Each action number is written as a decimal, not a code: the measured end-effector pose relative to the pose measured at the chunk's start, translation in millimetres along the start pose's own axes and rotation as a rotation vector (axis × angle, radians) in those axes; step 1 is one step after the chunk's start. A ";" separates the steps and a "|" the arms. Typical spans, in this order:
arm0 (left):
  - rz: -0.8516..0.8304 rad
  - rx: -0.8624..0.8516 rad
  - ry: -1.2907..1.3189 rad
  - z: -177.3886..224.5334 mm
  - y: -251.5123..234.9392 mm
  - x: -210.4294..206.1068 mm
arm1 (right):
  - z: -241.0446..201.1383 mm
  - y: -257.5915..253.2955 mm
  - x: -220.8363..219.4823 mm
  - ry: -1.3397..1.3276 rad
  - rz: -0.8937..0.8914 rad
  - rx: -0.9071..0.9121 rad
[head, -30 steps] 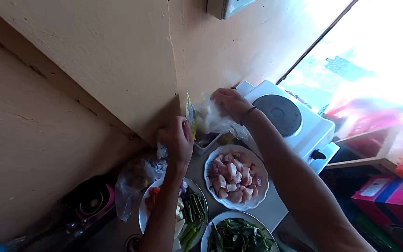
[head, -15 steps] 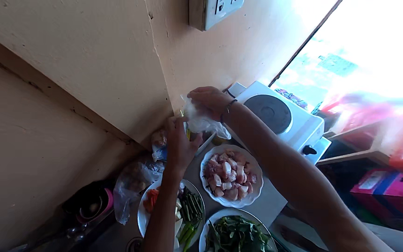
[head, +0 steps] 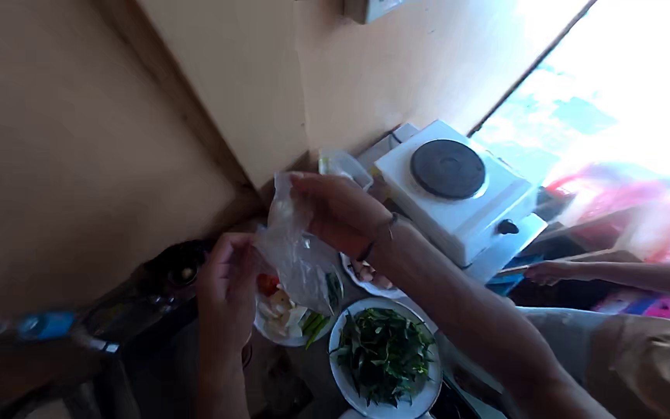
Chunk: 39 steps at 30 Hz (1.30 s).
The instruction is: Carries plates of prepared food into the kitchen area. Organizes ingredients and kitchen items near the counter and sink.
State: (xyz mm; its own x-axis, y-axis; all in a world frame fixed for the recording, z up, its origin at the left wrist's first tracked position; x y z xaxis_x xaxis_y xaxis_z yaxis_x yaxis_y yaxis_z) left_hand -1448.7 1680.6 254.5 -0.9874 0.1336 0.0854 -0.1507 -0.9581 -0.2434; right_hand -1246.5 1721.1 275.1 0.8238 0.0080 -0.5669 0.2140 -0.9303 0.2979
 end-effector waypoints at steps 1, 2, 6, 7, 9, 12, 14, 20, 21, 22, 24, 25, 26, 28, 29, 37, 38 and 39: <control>0.047 0.069 0.112 3.5 21.8 10.2 | 19.4 12.7 -7.1 0.006 -0.024 -0.043; 0.097 0.156 0.227 6.7 43.4 19.9 | 36.3 23.1 -15.1 0.008 -0.031 -0.093; 0.250 0.544 0.710 1.1 138.4 53.4 | 115.0 62.1 -28.4 -0.101 -0.049 -0.297; 0.294 0.618 0.832 -4.9 163.2 57.4 | 135.7 71.6 -29.5 -0.119 -0.041 -0.350; 0.406 0.752 0.996 -18.8 207.4 58.6 | 173.2 88.2 -27.1 -0.107 0.002 -0.468; 0.508 0.850 1.049 -40.5 261.2 48.6 | 223.8 115.3 -8.9 -0.030 0.040 -0.603; 0.483 0.842 0.986 -57.9 294.2 40.1 | 251.5 130.1 9.1 0.028 0.050 -0.620; 0.414 0.979 0.712 -85.5 326.8 3.7 | 284.8 154.5 54.5 0.398 0.027 -0.553; 0.412 1.003 0.660 -89.3 325.8 -2.7 | 287.9 155.2 62.3 0.517 -0.015 -0.508; 0.415 1.018 0.610 -92.8 323.7 -8.7 | 289.5 154.5 69.8 0.650 -0.077 -0.465; 0.402 1.012 0.514 -99.3 319.1 -17.6 | 286.8 152.3 76.8 0.936 -0.189 -0.341; 0.383 0.997 0.462 -102.4 318.0 -21.2 | 282.3 154.1 75.2 1.078 -0.209 -0.237; 0.352 0.969 0.405 -105.6 317.5 -24.0 | 275.9 157.6 69.3 1.178 -0.195 -0.089; 0.299 0.910 0.294 -111.3 316.1 -27.1 | 264.5 165.0 50.9 1.203 -0.230 0.206; 0.282 0.895 0.274 -111.8 314.6 -27.3 | 259.8 167.5 41.7 1.161 -0.334 0.287; 0.058 0.825 -0.086 -100.8 316.6 -2.6 | 271.1 186.6 83.3 1.474 -0.714 0.440; -0.037 0.823 -0.271 -94.2 313.3 -7.0 | 268.5 191.0 80.9 1.533 -0.679 0.420; -0.091 0.820 -0.443 -89.4 310.0 -14.1 | 266.2 193.8 76.2 1.602 -0.639 0.391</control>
State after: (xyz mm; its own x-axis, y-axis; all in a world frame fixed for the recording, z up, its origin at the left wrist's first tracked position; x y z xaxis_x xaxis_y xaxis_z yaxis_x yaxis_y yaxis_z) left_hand -1485.9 1404.3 91.5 -0.8394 0.2699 0.4717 0.0215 -0.8507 0.5251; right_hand -1282.1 1443.8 85.2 0.3780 0.4661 0.7999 0.7491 -0.6617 0.0317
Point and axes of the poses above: each hand's wrist, its own y-axis away from the middle knuckle, its own x-axis out of the back of the hand, z = x × y, the point moved 1 cm from there along -y, towards the middle knuckle, and after that the axes turned 3 degrees about y, right-handed, at the moved point
